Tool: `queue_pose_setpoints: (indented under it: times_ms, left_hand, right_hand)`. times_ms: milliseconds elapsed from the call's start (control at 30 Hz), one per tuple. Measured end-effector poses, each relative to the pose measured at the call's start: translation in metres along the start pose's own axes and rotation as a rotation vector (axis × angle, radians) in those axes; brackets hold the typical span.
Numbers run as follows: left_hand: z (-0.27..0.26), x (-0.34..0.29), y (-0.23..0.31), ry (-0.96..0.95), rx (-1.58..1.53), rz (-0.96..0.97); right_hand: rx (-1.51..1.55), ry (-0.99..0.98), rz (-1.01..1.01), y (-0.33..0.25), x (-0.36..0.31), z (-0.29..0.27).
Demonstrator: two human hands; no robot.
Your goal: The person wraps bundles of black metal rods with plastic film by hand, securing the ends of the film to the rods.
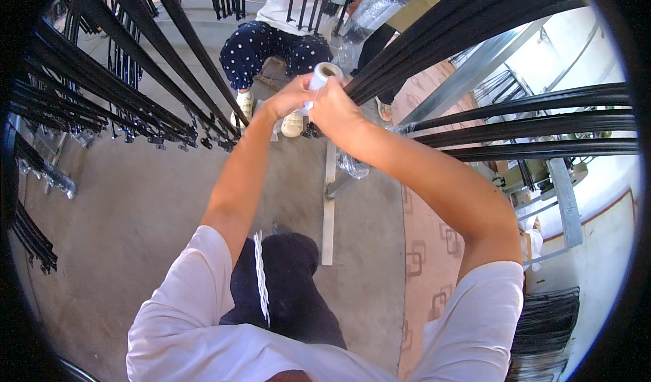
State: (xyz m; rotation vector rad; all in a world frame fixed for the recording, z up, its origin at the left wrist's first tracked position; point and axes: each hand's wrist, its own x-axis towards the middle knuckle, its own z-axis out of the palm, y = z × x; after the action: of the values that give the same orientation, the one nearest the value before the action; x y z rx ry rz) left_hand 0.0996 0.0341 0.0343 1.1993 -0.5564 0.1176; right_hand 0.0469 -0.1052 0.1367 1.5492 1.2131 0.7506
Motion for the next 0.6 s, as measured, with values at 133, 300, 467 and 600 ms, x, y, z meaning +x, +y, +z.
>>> queue_pose_setpoints:
  times_ms: [133, 300, 467, 600]
  left_hand:
    - [0.006, -0.019, 0.004, 0.068, -0.108, 0.119]
    - [-0.002, -0.049, 0.005, 0.081, -0.061, 0.093]
    - [0.018, -0.082, 0.021, 0.016, 0.177, 0.083]
    - [0.043, -0.09, 0.03, 0.033, 0.594, 0.161]
  right_hand:
    - [0.1, -0.168, -0.015, 0.004, 0.007, -0.005]
    - [0.305, -0.292, 0.076, 0.014, 0.015, -0.006]
    - [0.408, -0.243, -0.03, 0.031, 0.022, -0.034]
    - [0.525, -0.148, 0.015, 0.032, 0.032, -0.031]
